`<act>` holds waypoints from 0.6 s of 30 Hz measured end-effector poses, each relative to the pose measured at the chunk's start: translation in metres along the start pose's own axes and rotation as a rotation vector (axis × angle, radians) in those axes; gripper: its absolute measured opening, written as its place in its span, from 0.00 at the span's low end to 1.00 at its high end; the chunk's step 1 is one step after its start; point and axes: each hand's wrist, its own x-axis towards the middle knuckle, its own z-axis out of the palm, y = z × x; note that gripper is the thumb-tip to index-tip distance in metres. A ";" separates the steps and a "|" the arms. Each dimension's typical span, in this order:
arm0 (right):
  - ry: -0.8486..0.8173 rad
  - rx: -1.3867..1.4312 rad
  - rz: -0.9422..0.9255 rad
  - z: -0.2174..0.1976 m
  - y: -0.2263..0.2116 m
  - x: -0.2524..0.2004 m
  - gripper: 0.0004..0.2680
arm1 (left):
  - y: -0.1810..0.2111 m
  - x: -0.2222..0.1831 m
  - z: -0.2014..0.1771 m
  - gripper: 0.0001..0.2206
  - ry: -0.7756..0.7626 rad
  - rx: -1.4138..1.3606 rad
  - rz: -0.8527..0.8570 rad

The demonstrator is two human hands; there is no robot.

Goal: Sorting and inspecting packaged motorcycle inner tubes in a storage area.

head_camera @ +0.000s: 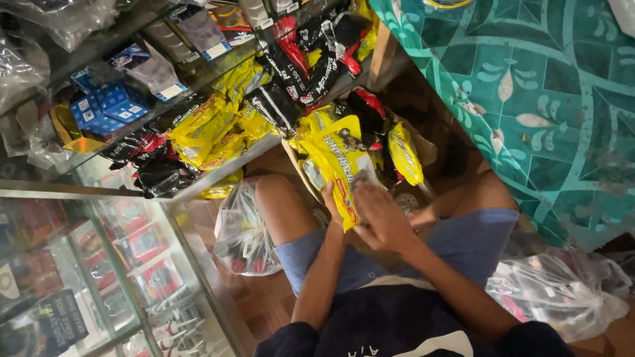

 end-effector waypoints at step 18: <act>0.417 0.268 0.393 0.009 -0.011 -0.001 0.26 | 0.011 -0.016 0.011 0.29 -0.247 0.032 -0.045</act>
